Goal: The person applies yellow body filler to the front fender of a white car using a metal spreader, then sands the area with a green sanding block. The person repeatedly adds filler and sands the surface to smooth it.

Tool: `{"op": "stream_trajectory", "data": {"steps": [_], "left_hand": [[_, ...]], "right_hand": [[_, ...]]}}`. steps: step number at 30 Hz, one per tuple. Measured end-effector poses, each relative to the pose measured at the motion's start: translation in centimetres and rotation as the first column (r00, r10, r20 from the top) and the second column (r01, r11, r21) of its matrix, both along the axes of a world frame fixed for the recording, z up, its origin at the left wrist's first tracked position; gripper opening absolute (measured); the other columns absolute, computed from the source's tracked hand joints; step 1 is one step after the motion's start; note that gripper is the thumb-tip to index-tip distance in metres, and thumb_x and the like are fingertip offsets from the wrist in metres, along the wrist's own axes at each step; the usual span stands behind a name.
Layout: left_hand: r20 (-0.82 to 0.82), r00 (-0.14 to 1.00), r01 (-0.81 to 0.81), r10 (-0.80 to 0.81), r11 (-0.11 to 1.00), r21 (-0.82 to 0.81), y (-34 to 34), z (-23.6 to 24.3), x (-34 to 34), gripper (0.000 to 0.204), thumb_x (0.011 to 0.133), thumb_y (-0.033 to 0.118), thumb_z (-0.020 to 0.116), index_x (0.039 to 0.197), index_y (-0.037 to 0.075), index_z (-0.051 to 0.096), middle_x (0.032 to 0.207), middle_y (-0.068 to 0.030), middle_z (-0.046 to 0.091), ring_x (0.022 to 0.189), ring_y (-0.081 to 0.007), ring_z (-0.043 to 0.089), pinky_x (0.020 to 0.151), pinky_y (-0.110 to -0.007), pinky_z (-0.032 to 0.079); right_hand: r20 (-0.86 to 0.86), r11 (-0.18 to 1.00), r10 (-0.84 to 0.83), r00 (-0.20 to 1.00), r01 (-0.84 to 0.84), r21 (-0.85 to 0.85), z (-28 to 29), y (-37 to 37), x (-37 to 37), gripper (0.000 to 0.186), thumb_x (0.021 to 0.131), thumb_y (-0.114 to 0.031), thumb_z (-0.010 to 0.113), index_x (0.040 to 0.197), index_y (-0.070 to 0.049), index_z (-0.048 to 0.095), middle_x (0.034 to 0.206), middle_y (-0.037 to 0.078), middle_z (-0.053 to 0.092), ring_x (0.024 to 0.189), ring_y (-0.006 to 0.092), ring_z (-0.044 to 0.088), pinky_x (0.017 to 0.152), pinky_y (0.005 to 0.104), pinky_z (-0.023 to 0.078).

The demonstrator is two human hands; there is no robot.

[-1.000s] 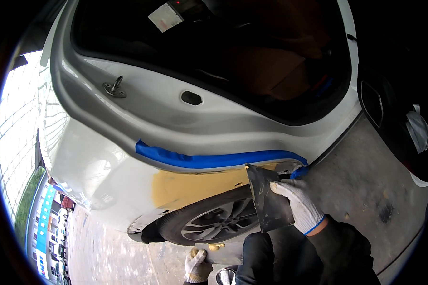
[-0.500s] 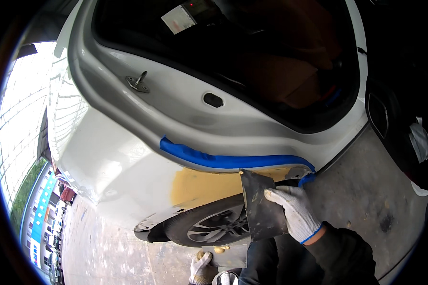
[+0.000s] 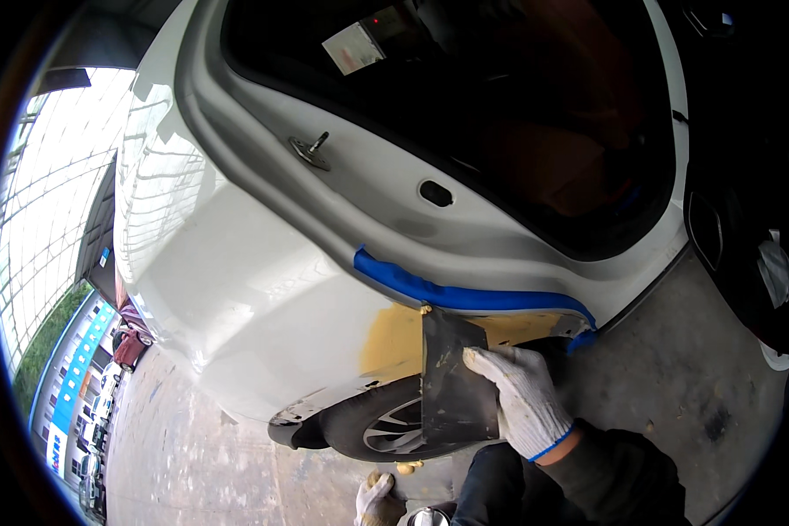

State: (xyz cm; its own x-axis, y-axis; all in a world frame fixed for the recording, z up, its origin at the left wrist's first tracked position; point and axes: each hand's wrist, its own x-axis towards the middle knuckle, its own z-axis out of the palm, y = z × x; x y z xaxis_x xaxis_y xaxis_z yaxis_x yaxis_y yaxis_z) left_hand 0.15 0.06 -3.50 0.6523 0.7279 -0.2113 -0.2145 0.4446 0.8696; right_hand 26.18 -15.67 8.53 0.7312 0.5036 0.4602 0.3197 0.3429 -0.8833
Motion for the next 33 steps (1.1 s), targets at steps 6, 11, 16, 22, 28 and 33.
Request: {"op": "stream_trajectory", "data": {"steps": [6,11,16,22,28,33], "left_hand": [[-0.116,0.993,0.011,-0.001,0.996,0.086,1.7,-2.0,-2.4,0.012,0.096,0.010,0.057,0.104,0.002,0.060,0.103,-0.0085,0.066,0.096,-0.0183,0.063,0.082,-0.031,0.053],[-0.042,0.967,-0.245,0.251,0.963,0.114,2.1,0.7,-4.4,0.016,0.099,0.009,0.049,0.105,-0.001,0.061,0.110,-0.0157,0.066,0.101,-0.0224,0.063,0.083,-0.035,0.051],[0.141,0.990,-0.042,-0.007,0.940,0.340,4.7,0.5,-8.0,0.028,0.087,0.024,0.069,0.098,0.001,0.059,0.099,-0.0151,0.068,0.082,-0.0319,0.068,0.085,-0.045,0.055],[-0.058,0.998,0.006,0.024,0.886,0.463,1.5,2.4,-5.6,0.029,0.097,0.024,0.060,0.109,-0.001,0.055,0.095,-0.0225,0.068,0.085,-0.0326,0.068,0.080,-0.038,0.054],[0.182,0.956,-0.290,0.232,0.847,0.445,0.2,5.0,-4.5,0.029,0.094,0.025,0.059,0.107,-0.001,0.058,0.110,-0.0136,0.066,0.093,-0.0253,0.065,0.085,-0.037,0.052],[0.144,0.989,-0.088,0.025,0.887,0.453,-0.1,3.6,-3.7,0.053,0.090,0.031,0.066,0.129,-0.002,0.051,0.119,-0.0138,0.062,0.114,-0.0266,0.058,0.101,-0.040,0.046]], "right_hand": [[-0.489,0.952,0.245,0.837,-0.113,0.284,3.5,2.7,-2.0,0.025,0.095,-0.024,0.066,0.094,0.000,0.071,0.080,0.003,0.065,0.063,0.0069,0.053,0.055,0.0225,0.041],[-0.194,0.858,0.510,0.838,-0.480,0.185,5.0,1.2,-5.1,0.024,0.097,-0.024,0.065,0.088,-0.002,0.068,0.064,-0.005,0.053,0.059,0.0037,0.043,0.053,0.0224,0.036],[0.307,0.947,0.287,0.907,-0.317,0.052,-1.5,-1.9,-5.5,0.026,0.094,-0.019,0.065,0.113,-0.002,0.069,0.105,0.012,0.071,0.095,0.0197,0.070,0.081,0.0312,0.057],[0.159,0.836,0.545,0.823,-0.547,-0.030,-7.6,-2.9,-8.1,0.031,0.096,-0.019,0.064,0.125,-0.006,0.066,0.111,0.009,0.070,0.101,0.0205,0.068,0.086,0.0322,0.056],[0.416,0.890,0.442,0.795,-0.331,-0.312,-11.1,-7.2,-7.8,0.024,0.096,-0.015,0.064,0.113,0.001,0.068,0.123,0.015,0.063,0.113,0.0201,0.061,0.094,0.0336,0.050],[-0.513,0.959,-0.079,0.855,-0.076,-0.274,-14.0,-12.3,-9.4,0.020,0.098,-0.017,0.058,0.101,0.000,0.068,0.087,0.000,0.063,0.082,0.0062,0.055,0.073,0.0236,0.045]]}}
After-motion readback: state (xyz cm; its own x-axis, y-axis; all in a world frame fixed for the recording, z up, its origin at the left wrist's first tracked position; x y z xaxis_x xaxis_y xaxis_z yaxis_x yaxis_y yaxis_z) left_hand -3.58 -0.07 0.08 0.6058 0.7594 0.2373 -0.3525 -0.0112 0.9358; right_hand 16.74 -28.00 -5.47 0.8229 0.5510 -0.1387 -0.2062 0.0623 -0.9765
